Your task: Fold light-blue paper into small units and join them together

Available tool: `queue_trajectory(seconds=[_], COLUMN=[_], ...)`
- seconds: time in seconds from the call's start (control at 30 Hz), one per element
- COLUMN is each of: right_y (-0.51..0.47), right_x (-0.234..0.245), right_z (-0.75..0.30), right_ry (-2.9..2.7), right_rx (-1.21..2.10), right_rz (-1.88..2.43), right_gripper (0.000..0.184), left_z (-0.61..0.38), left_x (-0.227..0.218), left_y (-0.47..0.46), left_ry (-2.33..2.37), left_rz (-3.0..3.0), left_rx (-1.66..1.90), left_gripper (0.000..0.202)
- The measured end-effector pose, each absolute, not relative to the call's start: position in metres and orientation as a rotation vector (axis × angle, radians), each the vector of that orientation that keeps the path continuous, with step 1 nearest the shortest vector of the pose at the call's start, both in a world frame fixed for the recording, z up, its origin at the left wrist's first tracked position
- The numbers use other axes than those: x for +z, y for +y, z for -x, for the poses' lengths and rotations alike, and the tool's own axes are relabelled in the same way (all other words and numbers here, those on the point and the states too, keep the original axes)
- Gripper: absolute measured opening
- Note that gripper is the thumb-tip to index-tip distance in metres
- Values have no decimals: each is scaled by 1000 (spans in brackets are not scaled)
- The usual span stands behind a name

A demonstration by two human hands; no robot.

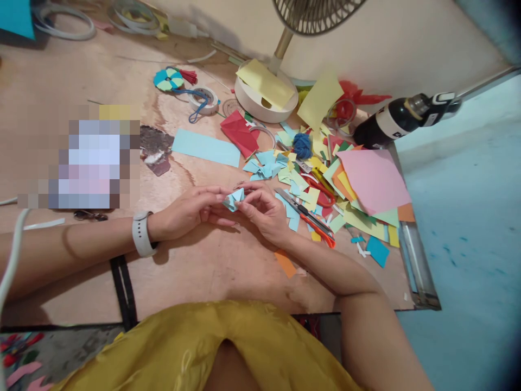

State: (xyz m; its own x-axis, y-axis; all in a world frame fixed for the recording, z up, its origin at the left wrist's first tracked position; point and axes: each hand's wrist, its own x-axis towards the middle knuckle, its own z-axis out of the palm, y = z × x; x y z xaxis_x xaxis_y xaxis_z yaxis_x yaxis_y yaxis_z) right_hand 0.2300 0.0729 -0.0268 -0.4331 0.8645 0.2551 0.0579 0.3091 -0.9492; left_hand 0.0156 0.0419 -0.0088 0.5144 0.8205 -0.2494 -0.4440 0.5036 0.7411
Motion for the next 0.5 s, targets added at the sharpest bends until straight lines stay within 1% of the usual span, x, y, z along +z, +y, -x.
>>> queue_trajectory(seconds=[0.2,0.3,0.5], right_y=[73,72,68], right_x=[-28,-29,-30], right_z=[-232,-231,-229], right_ry=[-1831,-1794,-1722], right_rx=[1128,1150,1257], right_rz=[794,825,850], right_gripper=[21,20,20], left_z=[-16,-16,-17], left_x=[-4,-3,-2], left_y=[40,39,38], left_ry=[749,736,713], left_rz=[-747,-787,-853], left_rx=[808,834,841], left_gripper=[28,31,30])
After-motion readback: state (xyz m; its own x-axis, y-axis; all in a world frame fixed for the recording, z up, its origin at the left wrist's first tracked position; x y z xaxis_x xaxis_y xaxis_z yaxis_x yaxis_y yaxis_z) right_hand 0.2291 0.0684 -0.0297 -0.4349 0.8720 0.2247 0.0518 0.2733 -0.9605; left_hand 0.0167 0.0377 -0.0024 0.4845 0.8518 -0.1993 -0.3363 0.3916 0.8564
